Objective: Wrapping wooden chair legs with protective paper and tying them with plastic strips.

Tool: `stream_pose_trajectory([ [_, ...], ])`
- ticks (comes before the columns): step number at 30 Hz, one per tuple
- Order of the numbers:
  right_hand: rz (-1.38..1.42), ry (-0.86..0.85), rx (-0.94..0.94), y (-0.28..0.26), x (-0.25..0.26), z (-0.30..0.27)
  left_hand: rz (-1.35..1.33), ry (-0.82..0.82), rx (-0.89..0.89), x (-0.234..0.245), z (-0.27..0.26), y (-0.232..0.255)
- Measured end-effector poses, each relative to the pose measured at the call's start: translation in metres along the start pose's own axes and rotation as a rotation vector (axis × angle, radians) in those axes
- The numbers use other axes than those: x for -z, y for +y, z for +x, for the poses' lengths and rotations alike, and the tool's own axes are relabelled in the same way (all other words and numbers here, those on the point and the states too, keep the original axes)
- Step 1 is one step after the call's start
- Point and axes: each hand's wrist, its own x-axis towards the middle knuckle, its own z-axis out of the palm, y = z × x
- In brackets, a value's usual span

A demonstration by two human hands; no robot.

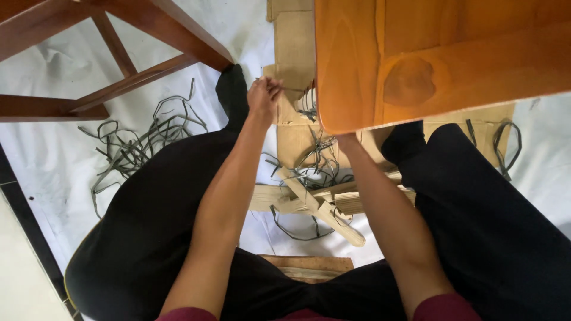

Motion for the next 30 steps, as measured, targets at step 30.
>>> stream_pose_trajectory([
  [30, -1.115, 0.125, 0.917, -0.087, -0.16, -0.173, 0.279, -0.102, -0.313, 0.029, -0.186, -0.057],
])
